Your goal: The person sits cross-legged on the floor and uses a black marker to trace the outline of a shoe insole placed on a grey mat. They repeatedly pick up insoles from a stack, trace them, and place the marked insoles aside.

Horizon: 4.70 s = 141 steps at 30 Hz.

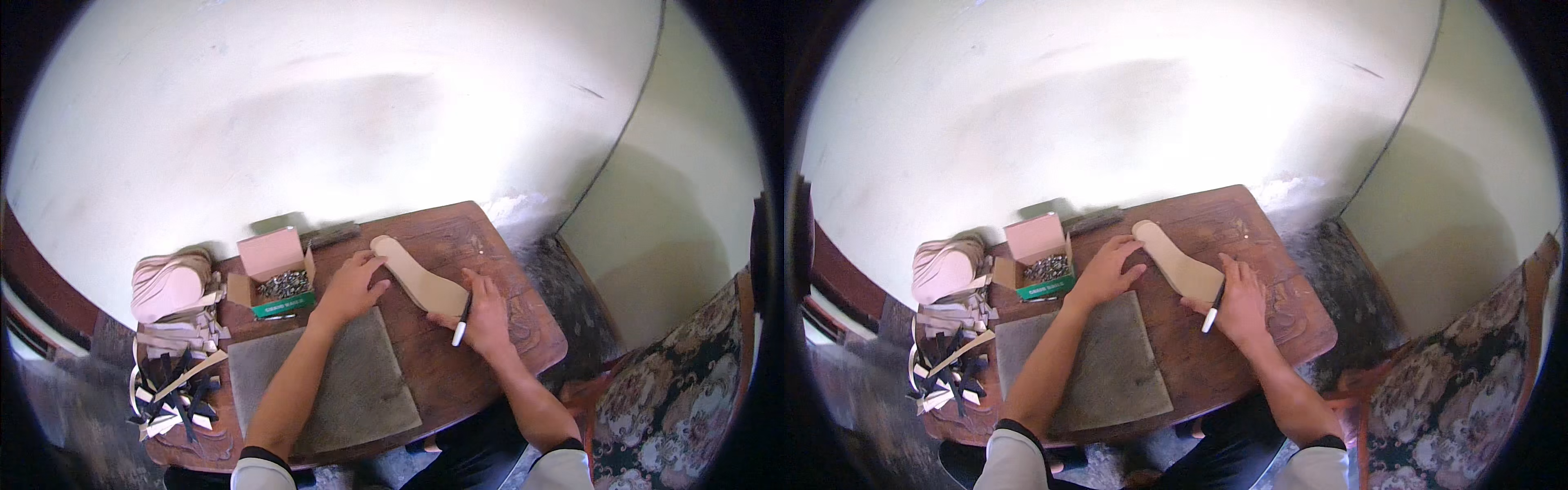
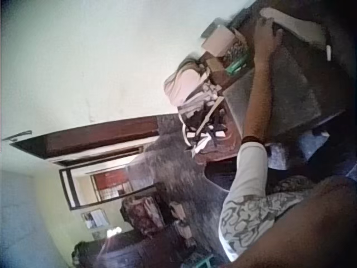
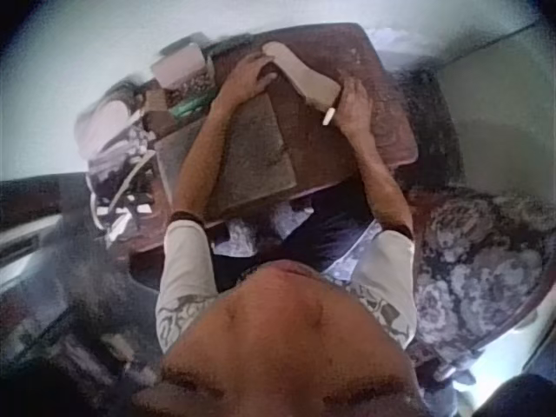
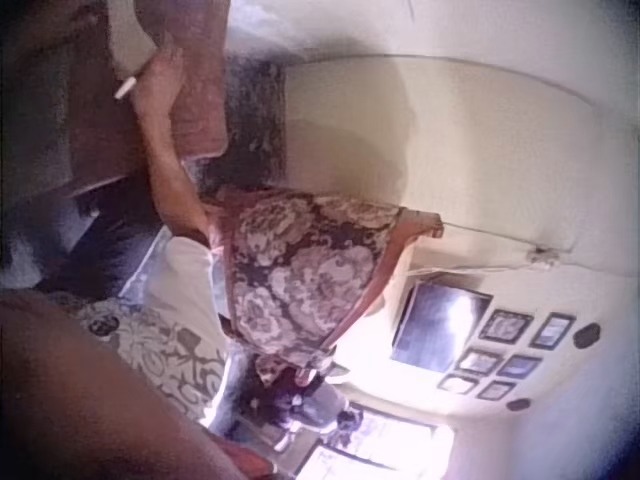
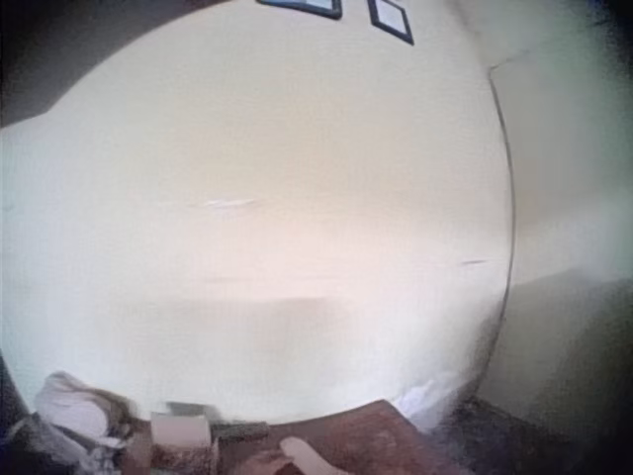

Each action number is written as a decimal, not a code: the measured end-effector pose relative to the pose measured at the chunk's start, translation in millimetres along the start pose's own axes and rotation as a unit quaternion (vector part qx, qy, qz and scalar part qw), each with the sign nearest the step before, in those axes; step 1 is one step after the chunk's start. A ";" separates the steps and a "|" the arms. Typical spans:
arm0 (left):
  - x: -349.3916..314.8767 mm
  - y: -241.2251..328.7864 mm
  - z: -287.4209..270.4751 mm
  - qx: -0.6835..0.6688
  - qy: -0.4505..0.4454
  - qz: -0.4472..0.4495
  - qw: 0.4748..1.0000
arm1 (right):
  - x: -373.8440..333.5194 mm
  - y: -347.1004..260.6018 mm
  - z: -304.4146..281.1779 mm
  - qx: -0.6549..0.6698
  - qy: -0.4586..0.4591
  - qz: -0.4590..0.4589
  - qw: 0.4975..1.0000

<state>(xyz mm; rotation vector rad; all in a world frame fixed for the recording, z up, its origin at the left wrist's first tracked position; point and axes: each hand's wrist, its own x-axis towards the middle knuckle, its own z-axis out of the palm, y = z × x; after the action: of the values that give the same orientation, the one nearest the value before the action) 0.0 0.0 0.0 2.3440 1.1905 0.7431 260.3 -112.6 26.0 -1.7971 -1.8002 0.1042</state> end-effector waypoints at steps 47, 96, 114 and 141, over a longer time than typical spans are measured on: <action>-276.1 -79.6 -291.2 -0.192 0.416 -0.316 0.831 | 29.1 -295.2 113.4 0.418 -0.096 -0.209 0.879; -296.9 40.6 -100.9 0.019 -0.015 0.000 1.000 | -97.3 -167.8 66.2 0.472 -0.317 -0.056 0.821; -298.0 30.7 -94.5 0.009 0.022 0.003 1.000 | -100.6 -173.0 68.0 0.337 -0.247 -0.156 0.895; -296.5 31.9 -96.4 0.013 0.018 -0.001 1.000 | -100.7 -174.7 67.4 0.338 -0.252 -0.137 0.897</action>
<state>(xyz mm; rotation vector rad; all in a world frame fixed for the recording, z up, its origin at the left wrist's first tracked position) -186.9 -251.3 11.7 2.3595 1.2260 0.7766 66.2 -198.7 14.2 -1.0584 -1.9889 1.0300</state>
